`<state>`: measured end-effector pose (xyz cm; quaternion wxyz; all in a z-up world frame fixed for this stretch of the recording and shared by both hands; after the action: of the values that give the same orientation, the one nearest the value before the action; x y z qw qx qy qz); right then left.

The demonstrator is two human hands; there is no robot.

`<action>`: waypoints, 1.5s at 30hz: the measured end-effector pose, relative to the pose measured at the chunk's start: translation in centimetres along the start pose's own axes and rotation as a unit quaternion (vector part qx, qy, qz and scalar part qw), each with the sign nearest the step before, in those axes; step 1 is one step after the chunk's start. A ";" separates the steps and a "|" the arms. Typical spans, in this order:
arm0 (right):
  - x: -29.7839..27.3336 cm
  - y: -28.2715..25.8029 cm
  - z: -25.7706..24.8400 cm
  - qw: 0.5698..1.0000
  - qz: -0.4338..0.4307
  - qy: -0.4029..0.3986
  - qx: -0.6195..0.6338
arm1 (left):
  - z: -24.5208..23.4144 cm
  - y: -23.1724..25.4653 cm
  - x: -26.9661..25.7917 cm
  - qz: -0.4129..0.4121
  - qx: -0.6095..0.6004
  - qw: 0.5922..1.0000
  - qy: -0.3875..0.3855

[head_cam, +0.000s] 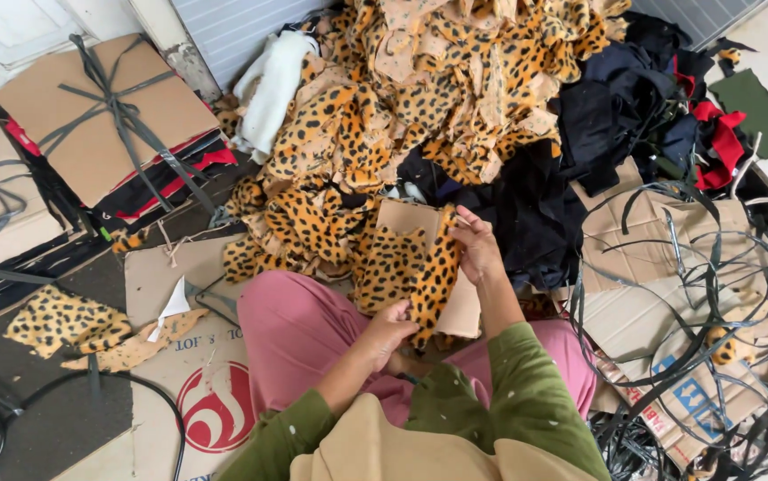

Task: Sort and arrange leopard-print fabric scraps on a cardboard sheet

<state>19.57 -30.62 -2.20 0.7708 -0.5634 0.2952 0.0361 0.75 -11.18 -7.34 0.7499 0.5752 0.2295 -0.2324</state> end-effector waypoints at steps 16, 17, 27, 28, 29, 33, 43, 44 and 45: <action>4.5 1.1 -1.2 0.978 -0.072 0.071 -0.184 | 1.2 2.5 -1.5 -0.035 0.001 0.999 -0.021; 4.5 1.0 -1.3 0.978 -0.077 0.076 -0.179 | 1.1 2.2 -1.4 -0.037 0.011 0.999 -0.018; 2.5 -1.0 1.5 0.975 -0.129 0.052 -0.175 | -0.2 1.0 -1.0 -0.021 0.112 0.993 0.005; 2.9 -0.7 1.4 0.975 -0.127 0.052 -0.175 | -0.1 1.2 -1.3 -0.022 0.113 0.993 0.007; 3.2 -0.5 1.4 0.975 -0.128 0.051 -0.174 | 0.0 1.3 -1.5 -0.026 0.130 0.991 0.011; 3.7 -0.1 1.4 0.978 -0.128 0.045 -0.155 | 0.1 2.5 -2.4 -0.012 0.188 0.982 0.010; 3.0 -1.6 2.7 0.972 -0.142 0.052 -0.180 | 1.0 3.8 -3.9 0.033 0.331 0.943 -0.019; 3.0 -1.7 2.6 0.970 -0.146 0.058 -0.187 | 1.4 5.0 -5.2 0.023 0.307 0.951 -0.035; 3.0 -1.7 2.6 0.968 -0.149 0.063 -0.194 | 1.7 6.1 -6.5 0.013 0.283 0.958 -0.050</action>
<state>23.79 -29.77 -1.77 0.6233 -0.7408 0.2436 -0.0580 -0.45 -10.89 1.64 0.5699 0.7545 0.1089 -0.3068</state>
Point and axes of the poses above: each hand's wrist, its own x-axis towards the middle knuckle, its own z-axis out of the palm, y = z × x, the point moved 10 cm from there along x, towards the middle knuckle, and after that the axes turned 11 degrees about y, right-handed, at the moved point
